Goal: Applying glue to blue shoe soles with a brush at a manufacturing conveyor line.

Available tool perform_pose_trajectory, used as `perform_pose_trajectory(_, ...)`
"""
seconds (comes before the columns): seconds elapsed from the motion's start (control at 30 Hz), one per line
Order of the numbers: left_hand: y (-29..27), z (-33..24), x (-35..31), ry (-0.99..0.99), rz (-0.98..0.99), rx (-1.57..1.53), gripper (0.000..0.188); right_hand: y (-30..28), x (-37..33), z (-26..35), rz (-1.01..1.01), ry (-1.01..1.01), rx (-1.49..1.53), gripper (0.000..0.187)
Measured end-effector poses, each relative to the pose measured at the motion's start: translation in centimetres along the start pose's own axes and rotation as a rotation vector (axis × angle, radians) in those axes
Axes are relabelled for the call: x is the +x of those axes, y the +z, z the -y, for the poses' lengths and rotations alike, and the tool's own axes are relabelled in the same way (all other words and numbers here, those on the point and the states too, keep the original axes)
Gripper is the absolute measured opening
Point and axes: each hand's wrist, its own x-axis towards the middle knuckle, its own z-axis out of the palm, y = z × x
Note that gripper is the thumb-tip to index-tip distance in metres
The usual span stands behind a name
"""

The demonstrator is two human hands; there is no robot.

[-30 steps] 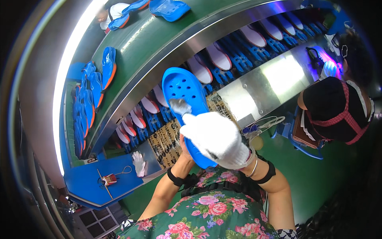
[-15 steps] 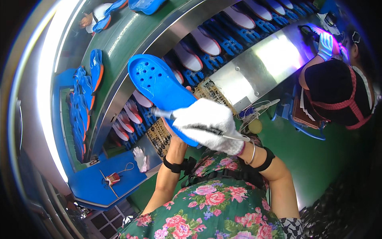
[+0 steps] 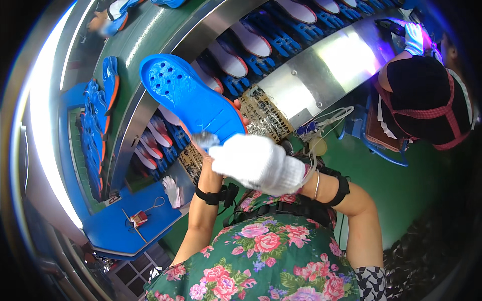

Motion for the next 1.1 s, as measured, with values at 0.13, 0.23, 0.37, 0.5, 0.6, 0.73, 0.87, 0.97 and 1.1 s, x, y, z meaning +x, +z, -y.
perform_pose_trajectory(0.13,0.1,-0.3,0.3,0.052,-0.099,-0.013,0.125,-0.4,-0.1,0.0,-0.105,0.051,0.253,0.028)
perform_pose_trajectory(0.23,0.0,-0.5,0.4,0.023,-0.091,-0.046,0.126,-0.4,-0.5,-0.1,-0.098,0.124,0.060,0.028)
perform_pose_trajectory(0.37,-0.4,-0.8,0.5,-0.002,-0.020,-0.030,0.124,-0.2,-1.3,-0.5,0.064,0.002,0.179,0.031)
perform_pose_trajectory(0.5,-1.0,-1.2,0.2,-0.009,-0.064,-0.021,0.125,-0.1,-1.6,-0.4,-0.117,0.270,0.208,0.031)
perform_pose_trajectory(0.6,-1.5,-1.7,0.2,-0.078,-0.050,-0.074,0.125,-0.2,-1.8,0.4,0.106,0.040,0.026,0.033)
perform_pose_trajectory(0.73,-1.8,-2.9,0.5,-0.174,-0.023,-0.032,0.130,-0.6,-1.8,0.4,0.085,0.235,0.440,0.019)
perform_pose_trajectory(0.87,-1.2,-3.5,0.6,-0.280,-0.083,0.040,0.138,-0.7,-1.9,-0.1,-0.033,0.330,0.220,0.023)
perform_pose_trajectory(0.97,-0.7,-3.7,0.7,-0.268,-0.150,0.226,0.136,-0.6,-2.1,0.6,0.131,0.106,0.117,0.030)
perform_pose_trajectory(1.1,-0.5,-4.1,0.7,-0.321,-0.079,0.283,0.134,-1.4,-2.2,0.9,0.144,0.291,0.403,0.021)
